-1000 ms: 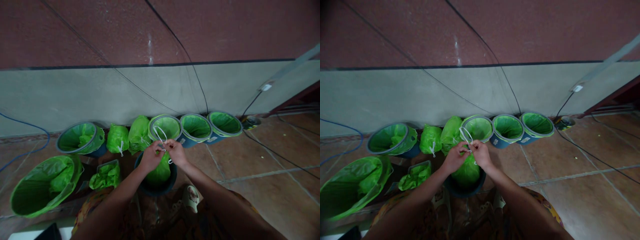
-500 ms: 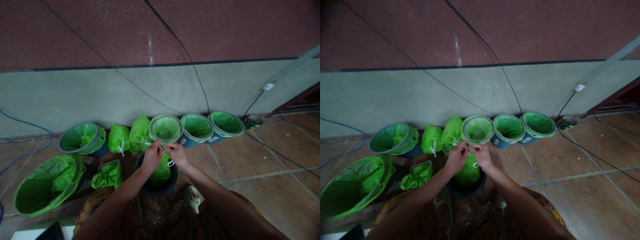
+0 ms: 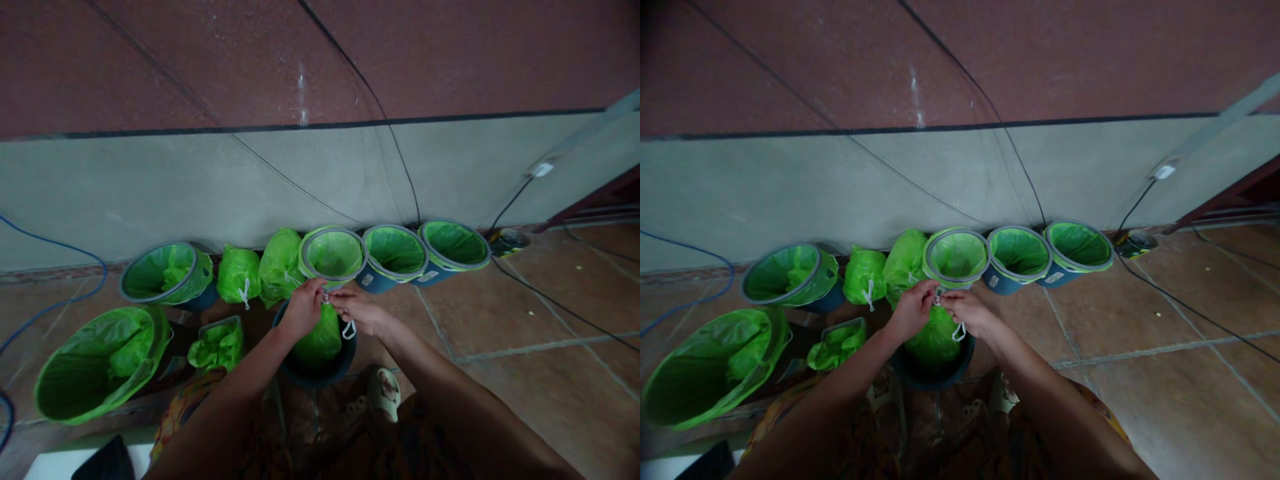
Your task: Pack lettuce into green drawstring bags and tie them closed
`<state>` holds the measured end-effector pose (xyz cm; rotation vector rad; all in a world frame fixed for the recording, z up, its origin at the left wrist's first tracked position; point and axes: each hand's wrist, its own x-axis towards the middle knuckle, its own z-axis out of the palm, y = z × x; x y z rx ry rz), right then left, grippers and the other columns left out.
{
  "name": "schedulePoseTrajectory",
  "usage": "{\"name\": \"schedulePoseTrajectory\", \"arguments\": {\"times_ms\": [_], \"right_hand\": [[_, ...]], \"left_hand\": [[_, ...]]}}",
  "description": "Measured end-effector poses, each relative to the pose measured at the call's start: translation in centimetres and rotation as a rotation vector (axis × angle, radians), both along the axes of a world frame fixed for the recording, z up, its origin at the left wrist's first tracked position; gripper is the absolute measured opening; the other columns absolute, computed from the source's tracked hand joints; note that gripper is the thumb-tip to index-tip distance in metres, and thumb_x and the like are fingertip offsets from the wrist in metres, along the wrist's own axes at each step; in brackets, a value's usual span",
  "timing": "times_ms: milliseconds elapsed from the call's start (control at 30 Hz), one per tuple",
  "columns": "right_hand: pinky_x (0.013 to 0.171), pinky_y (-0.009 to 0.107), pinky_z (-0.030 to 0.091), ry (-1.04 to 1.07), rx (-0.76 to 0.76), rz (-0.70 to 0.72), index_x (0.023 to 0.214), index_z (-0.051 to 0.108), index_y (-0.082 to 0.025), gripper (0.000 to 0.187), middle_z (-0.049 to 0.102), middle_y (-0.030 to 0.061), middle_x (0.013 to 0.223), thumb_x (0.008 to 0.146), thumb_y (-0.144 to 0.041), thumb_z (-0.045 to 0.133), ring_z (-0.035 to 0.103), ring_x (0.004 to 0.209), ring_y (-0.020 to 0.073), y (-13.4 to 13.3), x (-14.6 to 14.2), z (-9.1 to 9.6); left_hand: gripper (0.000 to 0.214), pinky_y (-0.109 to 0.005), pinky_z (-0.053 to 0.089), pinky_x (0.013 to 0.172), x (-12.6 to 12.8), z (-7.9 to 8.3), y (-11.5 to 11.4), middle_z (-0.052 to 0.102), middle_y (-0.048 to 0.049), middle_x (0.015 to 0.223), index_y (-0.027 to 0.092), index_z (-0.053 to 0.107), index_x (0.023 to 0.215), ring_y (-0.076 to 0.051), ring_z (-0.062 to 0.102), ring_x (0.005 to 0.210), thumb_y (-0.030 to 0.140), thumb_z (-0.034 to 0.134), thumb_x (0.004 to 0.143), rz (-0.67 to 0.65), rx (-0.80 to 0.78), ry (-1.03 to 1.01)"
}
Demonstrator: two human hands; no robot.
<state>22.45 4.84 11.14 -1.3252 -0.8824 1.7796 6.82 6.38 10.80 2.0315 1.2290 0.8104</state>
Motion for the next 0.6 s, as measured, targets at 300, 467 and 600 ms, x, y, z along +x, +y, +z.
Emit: {"name": "schedulePoseTrajectory", "arguments": {"times_ms": [300,467,600], "right_hand": [[0.039,0.016,0.015,0.264,-0.172,-0.018,0.075,0.065,-0.013,0.028,0.051,-0.0040,0.061,0.056,-0.022,0.083,0.038,0.051,0.0036,0.22,0.69,-0.18],[0.039,0.017,0.015,0.249,-0.163,-0.041,0.072,0.064,-0.013,0.027,0.049,-0.0051,0.057,0.055,-0.023,0.083,0.035,0.049,0.0034,0.33,0.64,-0.57],[0.038,0.017,0.014,0.239,-0.150,-0.053,0.073,0.065,-0.013,0.028,0.049,-0.0053,0.058,0.053,-0.023,0.083,0.036,0.049,0.0031,0.36,0.52,-0.58]], "left_hand": [[0.019,-0.028,0.045,0.078,0.11,0.13,-0.86,0.064,-0.0037,0.085,0.020,0.059,0.088,-0.016,0.060,0.080,0.008,0.047,0.081,0.019,-0.022,0.037],[0.011,-0.027,0.046,0.076,0.01,0.01,-0.75,0.065,-0.0026,0.085,0.021,0.058,0.086,-0.017,0.060,0.081,0.014,0.057,0.077,-0.010,-0.081,-0.022],[0.010,-0.025,0.041,0.068,-0.13,-0.04,-0.44,0.061,-0.0017,0.074,0.020,0.057,0.074,-0.014,0.055,0.069,0.019,0.054,0.083,-0.009,-0.034,0.024]]}}
